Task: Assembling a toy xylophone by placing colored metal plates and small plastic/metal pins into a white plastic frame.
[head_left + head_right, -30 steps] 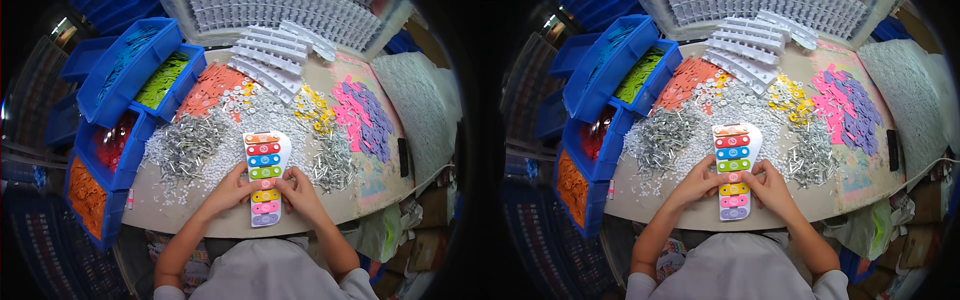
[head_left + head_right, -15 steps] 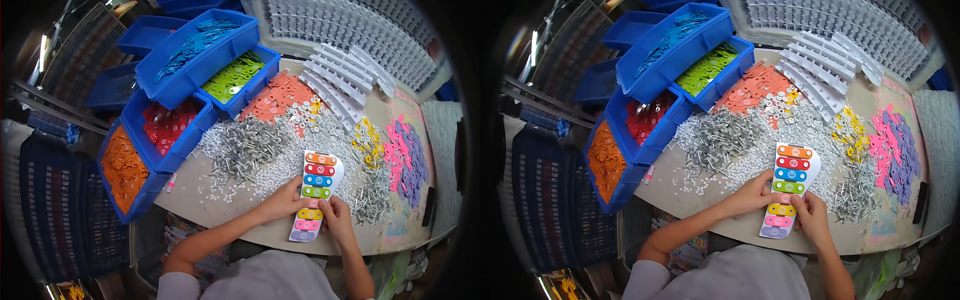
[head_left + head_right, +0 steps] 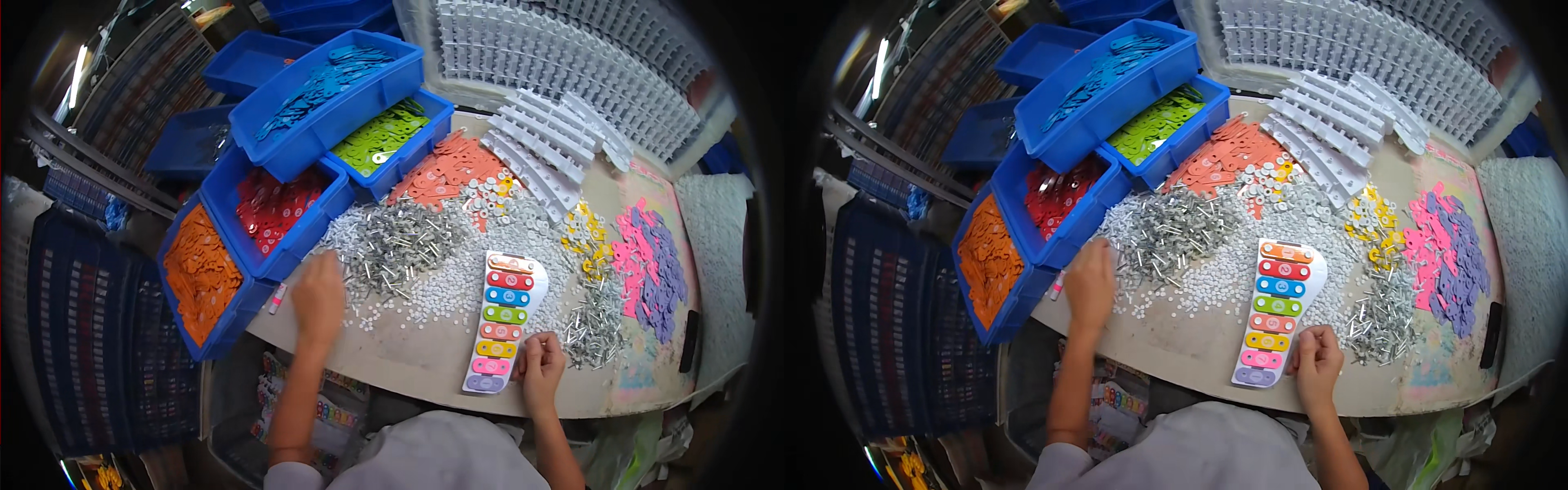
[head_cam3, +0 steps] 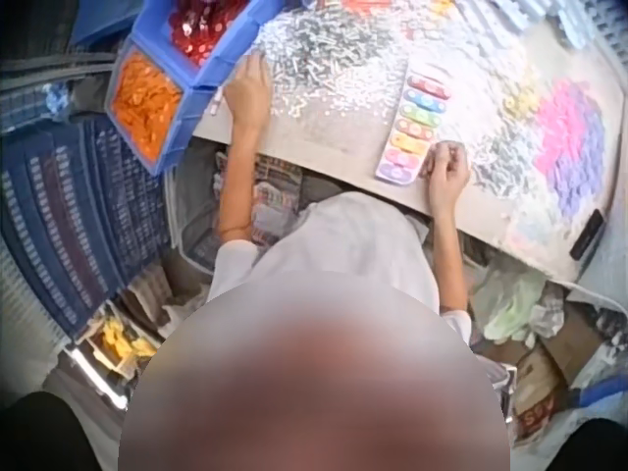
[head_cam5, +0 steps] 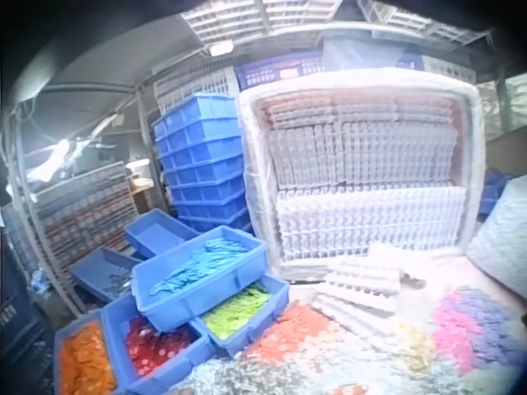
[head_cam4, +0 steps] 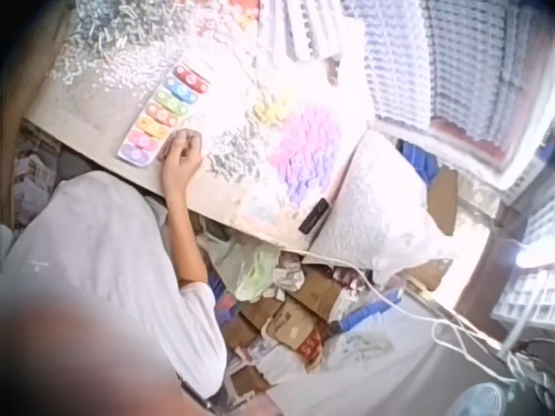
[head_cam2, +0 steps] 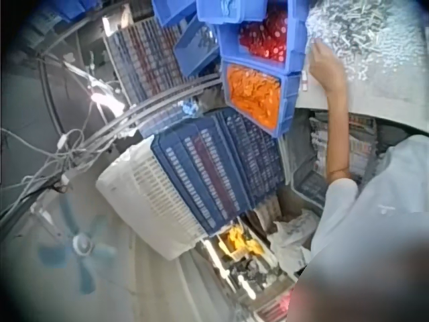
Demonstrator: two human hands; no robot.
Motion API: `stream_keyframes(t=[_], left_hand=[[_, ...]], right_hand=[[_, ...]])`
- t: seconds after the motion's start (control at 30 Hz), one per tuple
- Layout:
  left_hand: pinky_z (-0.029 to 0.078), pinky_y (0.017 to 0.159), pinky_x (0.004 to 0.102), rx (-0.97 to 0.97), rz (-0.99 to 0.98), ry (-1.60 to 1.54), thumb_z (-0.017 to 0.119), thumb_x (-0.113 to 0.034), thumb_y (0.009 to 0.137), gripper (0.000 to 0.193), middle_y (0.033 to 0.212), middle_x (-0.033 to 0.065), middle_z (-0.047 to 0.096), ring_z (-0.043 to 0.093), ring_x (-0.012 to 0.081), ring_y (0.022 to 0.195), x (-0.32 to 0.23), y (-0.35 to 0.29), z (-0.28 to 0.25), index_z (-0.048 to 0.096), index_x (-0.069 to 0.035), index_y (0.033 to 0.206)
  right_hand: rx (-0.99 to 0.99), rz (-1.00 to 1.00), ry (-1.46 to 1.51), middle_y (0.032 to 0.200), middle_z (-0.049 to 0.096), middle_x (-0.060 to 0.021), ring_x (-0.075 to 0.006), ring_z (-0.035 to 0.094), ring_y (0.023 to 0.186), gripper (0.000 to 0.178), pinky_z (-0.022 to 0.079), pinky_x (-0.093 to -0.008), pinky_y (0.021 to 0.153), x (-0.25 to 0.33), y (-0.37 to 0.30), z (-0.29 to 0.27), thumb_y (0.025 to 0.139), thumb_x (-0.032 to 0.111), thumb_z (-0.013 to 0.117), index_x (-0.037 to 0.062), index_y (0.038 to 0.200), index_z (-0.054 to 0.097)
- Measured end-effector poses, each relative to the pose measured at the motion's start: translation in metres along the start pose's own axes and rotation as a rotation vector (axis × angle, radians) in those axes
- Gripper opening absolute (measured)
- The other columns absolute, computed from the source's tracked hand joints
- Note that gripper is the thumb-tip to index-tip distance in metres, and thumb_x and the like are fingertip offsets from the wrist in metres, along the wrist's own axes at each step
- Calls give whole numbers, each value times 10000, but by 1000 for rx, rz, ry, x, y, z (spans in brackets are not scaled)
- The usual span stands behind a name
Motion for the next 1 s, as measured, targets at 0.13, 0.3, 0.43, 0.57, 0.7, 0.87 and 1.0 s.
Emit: stream_keyframes(t=[0.13, 0.3, 0.43, 0.57, 0.7, 0.87, 1.0], left_hand=[[544, 788, 510, 29, 21, 205, 572, -46, 976, 306, 1042, 185, 659, 674, 417, 940, 54, 2, 13, 676, -67, 1262], [544, 800, 475, 14, 36, 222, 572, -62, 999, 292, 1098, 178, 651, 667, 415, 966, 90, -4, 31, 709, -71, 1257], [539, 813, 455, 7, 23, 192, 597, -116, 1032, 178, 1125, 154, 652, 668, 392, 997, 84, 2, 27, 710, -54, 1154], [534, 815, 446, -29, 35, 175, 617, -154, 1040, 139, 1148, 133, 646, 664, 385, 1009, 82, 0, 29, 679, -40, 1088], [528, 824, 448, -16, 14, 167, 598, -148, 1047, 134, 1146, 137, 633, 653, 389, 1015, 75, -1, 29, 650, -34, 1094], [509, 843, 457, 81, -43, 138, 565, -112, 1049, 97, 1090, 154, 602, 630, 397, 1012, 65, -4, 25, 584, -17, 1056], [493, 848, 454, 83, 3, 47, 552, -100, 1050, 96, 1077, 161, 593, 615, 398, 995, 53, -6, 16, 579, -8, 1059]], right_hand=[[-6, -65, -76, 623, 537, 2, -71, 522, 500, 177, 416, -239, 455, -4, -1, 0, 1097, 172, 554, 29, 995, 576], [3, -95, -184, 688, 614, 2, -54, 574, 561, 138, 454, -236, 508, 5, -3, 2, 1068, 128, 603, 19, 989, 634], [-243, -399, -520, 749, 657, -59, -137, 618, 619, 85, 489, -285, 580, 25, 1, -34, 1017, 82, 650, -2, 1019, 663], [-535, -469, -784, 949, 694, -130, -260, 668, 880, 125, 525, -365, 792, 52, 21, -88, 974, 64, 667, -14, 1071, 677], [-586, -502, -993, 966, 680, -155, -320, 648, 996, 138, 507, -422, 889, 46, 44, -147, 965, 92, 686, -7, 1062, 679], [-531, -353, -850, 954, 688, -131, -264, 648, 927, 106, 511, -377, 829, 32, 66, -167, 960, 82, 684, -4, 1022, 684], [-461, -264, -745, 912, 688, -109, -206, 642, 857, 88, 507, -339, 791, 29, 76, -168, 952, 78, 689, -5, 980, 691]])
Point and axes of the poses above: each hand's wrist, its own y-axis towards the middle knuckle, its own z-axis out of the palm, x = y × z, the point moved 1 cm from there along y, towards the middle knuckle
